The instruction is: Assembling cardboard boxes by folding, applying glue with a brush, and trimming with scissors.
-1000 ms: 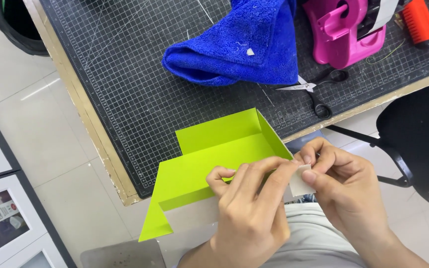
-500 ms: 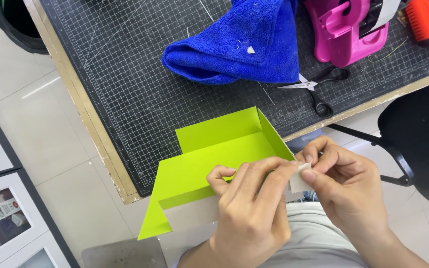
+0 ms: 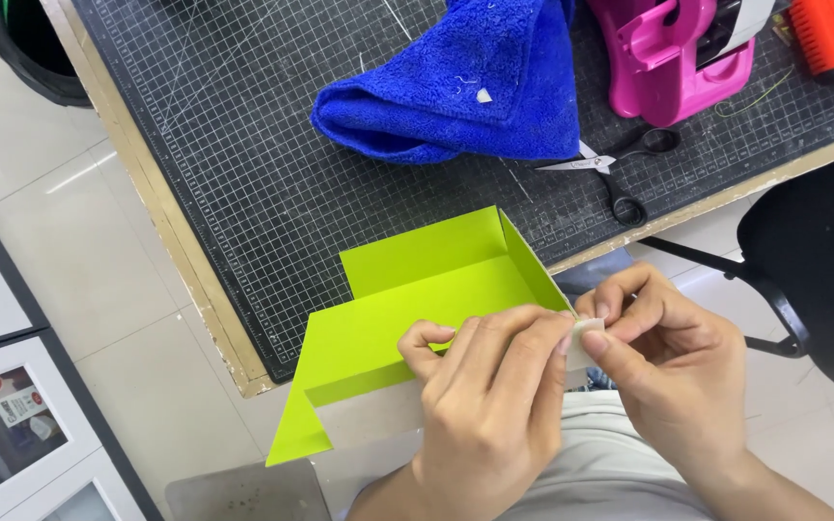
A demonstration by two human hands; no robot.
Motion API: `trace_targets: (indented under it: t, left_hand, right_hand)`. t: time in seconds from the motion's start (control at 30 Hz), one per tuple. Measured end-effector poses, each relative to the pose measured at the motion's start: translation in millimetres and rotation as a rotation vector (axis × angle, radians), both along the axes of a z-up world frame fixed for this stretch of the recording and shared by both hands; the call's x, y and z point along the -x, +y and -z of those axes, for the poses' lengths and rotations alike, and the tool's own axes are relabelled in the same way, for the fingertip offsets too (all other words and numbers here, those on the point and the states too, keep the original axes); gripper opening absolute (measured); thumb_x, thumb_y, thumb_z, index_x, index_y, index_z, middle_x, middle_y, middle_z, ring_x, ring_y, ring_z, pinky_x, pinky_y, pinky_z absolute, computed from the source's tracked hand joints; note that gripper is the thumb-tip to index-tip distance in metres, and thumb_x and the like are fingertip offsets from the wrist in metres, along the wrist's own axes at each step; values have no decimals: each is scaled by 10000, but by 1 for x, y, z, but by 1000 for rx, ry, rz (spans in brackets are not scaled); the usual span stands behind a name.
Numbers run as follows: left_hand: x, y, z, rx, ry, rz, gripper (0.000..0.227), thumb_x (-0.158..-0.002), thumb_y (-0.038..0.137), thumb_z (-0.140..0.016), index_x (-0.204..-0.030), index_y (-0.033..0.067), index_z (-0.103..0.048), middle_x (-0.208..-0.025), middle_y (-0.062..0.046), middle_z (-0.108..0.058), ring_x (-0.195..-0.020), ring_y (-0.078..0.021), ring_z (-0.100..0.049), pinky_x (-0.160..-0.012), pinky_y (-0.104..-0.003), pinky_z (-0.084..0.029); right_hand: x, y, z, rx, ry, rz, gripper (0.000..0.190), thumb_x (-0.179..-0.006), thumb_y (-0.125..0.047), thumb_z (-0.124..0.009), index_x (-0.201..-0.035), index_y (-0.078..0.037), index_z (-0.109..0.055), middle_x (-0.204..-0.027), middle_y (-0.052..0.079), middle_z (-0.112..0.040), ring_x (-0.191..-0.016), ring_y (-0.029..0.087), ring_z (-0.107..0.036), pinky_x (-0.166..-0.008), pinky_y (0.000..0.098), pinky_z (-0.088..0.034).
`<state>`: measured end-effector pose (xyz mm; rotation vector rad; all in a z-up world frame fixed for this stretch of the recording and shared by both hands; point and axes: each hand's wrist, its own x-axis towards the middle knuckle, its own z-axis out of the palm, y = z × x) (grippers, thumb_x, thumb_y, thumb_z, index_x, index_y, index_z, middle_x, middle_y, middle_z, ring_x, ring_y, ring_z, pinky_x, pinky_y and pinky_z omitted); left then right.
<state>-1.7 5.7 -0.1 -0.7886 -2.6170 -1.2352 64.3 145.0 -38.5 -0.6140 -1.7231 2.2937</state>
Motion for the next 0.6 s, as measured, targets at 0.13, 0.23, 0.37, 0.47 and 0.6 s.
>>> trace_targets:
  t: [0.13, 0.23, 0.37, 0.47, 0.6]
  left_hand:
    - [0, 1, 1, -3, 0, -2, 139, -1011, 147, -544, -1002, 151, -683, -978, 28, -706, -748, -117, -653, -845, -362, -266]
    - [0, 1, 0, -2, -1, -7, 139, -1013, 149, -539, -995, 144, -677, -959, 18, -702, -739, -119, -646, -844, -358, -262]
    - [0, 1, 2, 21, 17, -1, 120, -1010, 143, -551, -992, 144, -669, -957, 19, -696, -744, -119, -646, -839, -359, -253]
    - [-1, 1, 4, 28, 20, 4, 110, -1004, 125, -552, -999, 141, -661, -962, 13, -698, -750, -124, -649, -843, -367, -252]
    - [-3, 1, 6, 31, 15, 4, 99, -991, 102, -562, -1016, 135, -651, -972, 8, -703, -756, -129, -653, -841, -371, -254]
  right_hand:
    - [0, 0, 0, -9, 4, -6, 144, -833, 70, -683, -812, -57, -617, -923, 99, -525, -885, 218, -621, -886, 327, -566]
    - [0, 0, 0, -45, -14, -1, 152, -823, 69, -693, -809, -60, -613, -916, 96, -529, -903, 215, -635, -896, 316, -575]
    - [0, 2, -1, -98, -20, -15, 139, -822, 52, -703, -801, -56, -618, -915, 93, -539, -886, 201, -639, -893, 304, -588]
    - [0, 3, -1, -160, -24, -35, 147, -808, 56, -713, -809, -62, -625, -932, 90, -541, -886, 194, -644, -904, 295, -586]
    - [-1, 5, -1, -167, -8, -75, 177, -779, 77, -727, -837, -58, -629, -982, 97, -523, -914, 195, -651, -953, 301, -570]
